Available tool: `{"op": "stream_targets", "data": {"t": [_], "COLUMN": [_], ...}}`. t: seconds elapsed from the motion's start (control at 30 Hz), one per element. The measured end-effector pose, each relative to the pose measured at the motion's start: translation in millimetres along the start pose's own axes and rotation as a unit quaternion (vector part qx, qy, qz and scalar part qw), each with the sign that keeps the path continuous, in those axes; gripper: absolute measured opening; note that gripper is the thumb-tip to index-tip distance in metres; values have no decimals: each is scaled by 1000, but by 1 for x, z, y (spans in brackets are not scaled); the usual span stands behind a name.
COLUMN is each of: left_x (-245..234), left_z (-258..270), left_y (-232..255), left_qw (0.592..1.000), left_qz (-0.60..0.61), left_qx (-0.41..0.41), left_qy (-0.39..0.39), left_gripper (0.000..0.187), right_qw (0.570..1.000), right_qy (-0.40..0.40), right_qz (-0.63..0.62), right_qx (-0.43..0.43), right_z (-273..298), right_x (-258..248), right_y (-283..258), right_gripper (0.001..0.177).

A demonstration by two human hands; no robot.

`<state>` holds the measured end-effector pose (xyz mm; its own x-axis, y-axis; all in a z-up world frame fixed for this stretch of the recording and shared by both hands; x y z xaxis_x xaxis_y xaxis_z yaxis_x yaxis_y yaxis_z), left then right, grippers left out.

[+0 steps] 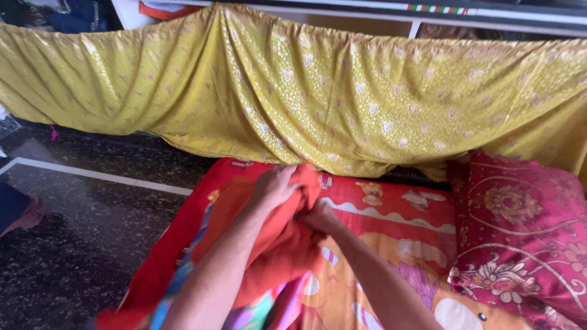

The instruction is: The person inserts a pillow into a decorative red and gold pillowcase, zips it closed, and smooths the surface. They then pick up an orange cloth and unfold it on the bed.

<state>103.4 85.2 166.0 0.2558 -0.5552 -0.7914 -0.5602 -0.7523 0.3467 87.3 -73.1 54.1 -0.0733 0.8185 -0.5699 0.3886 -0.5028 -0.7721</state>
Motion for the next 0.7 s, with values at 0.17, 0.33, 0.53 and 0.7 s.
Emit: {"op": "stream_targets", "data": {"t": [0.17,0.33,0.53,0.7], "left_x": [-67,-109,-208,-287], "left_z": [-24,-8,-12,-30], "left_y": [36,36,60,100], "left_qw": [994,994,980,963], "left_qz": [-40,-86,-150,-221], "left_qx": [22,-50,-37,-2], "left_qy": [96,51,126,155], "left_gripper": [46,45,40,47], "right_qw": [990,981,955,879], "right_qy": [42,62,10,-84], "right_qz": [96,115,-77,-411], "right_qx": [98,-141,285,227], "right_z": [-10,8,12,-18], "right_x": [-54,-55,27,96], "right_y": [-1,-43,-2,-66], "right_gripper": [82,114,97,78]}}
Point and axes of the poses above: each hand's wrist, its own z-axis away from the middle knuckle, its own x-axis out of the palm, y = z × x, the point moved 6 cm from there along -z, towards the middle knuckle
